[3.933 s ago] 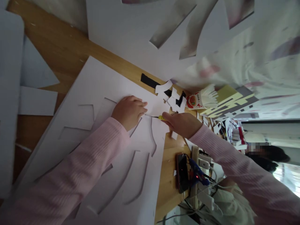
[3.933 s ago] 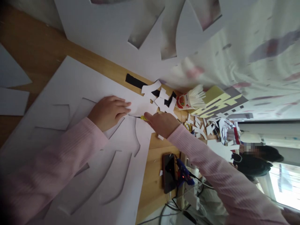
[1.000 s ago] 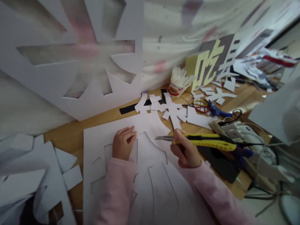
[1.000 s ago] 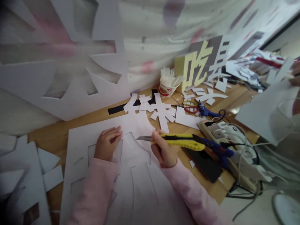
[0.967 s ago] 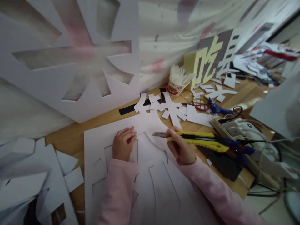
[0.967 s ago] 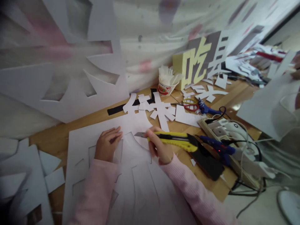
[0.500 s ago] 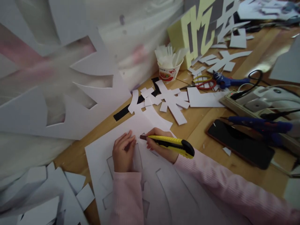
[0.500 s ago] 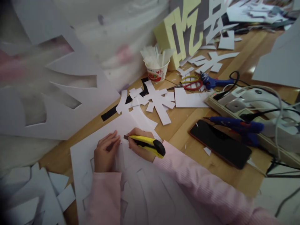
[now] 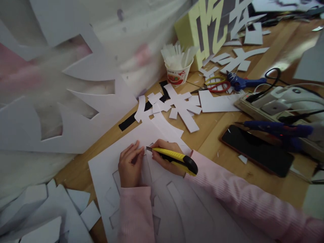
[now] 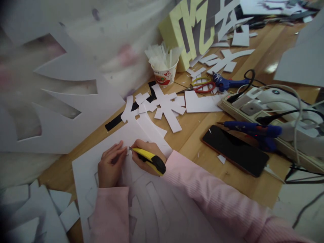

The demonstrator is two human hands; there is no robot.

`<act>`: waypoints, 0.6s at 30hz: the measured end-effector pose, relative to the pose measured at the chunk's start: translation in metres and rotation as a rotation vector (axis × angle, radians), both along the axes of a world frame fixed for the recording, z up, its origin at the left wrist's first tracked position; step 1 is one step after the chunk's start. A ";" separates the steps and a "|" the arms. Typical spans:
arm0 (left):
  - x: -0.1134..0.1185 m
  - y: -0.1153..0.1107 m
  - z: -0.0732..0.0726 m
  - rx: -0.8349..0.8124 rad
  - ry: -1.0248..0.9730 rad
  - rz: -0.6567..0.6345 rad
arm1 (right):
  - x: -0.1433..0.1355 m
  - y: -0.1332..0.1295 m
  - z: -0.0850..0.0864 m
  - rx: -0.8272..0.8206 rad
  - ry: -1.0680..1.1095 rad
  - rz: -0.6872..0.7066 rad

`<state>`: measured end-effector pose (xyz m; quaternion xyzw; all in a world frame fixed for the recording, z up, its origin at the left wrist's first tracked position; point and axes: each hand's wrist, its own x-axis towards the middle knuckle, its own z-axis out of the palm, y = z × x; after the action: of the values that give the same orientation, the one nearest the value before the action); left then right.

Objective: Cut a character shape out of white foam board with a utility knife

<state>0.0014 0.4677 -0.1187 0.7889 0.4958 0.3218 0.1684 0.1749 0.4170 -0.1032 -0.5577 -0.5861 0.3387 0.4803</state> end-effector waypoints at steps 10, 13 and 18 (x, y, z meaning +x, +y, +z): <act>0.001 0.001 -0.003 -0.005 -0.034 0.016 | -0.008 -0.002 0.000 -0.049 0.020 0.010; 0.002 0.001 -0.004 -0.003 -0.050 0.018 | -0.011 -0.002 0.001 -0.068 0.055 0.018; 0.001 0.002 -0.005 0.008 -0.063 0.016 | -0.014 -0.003 0.007 -0.081 0.032 -0.012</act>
<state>0.0026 0.4695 -0.1239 0.7751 0.4951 0.3497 0.1780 0.1608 0.4139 -0.0961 -0.5748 -0.5606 0.3683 0.4687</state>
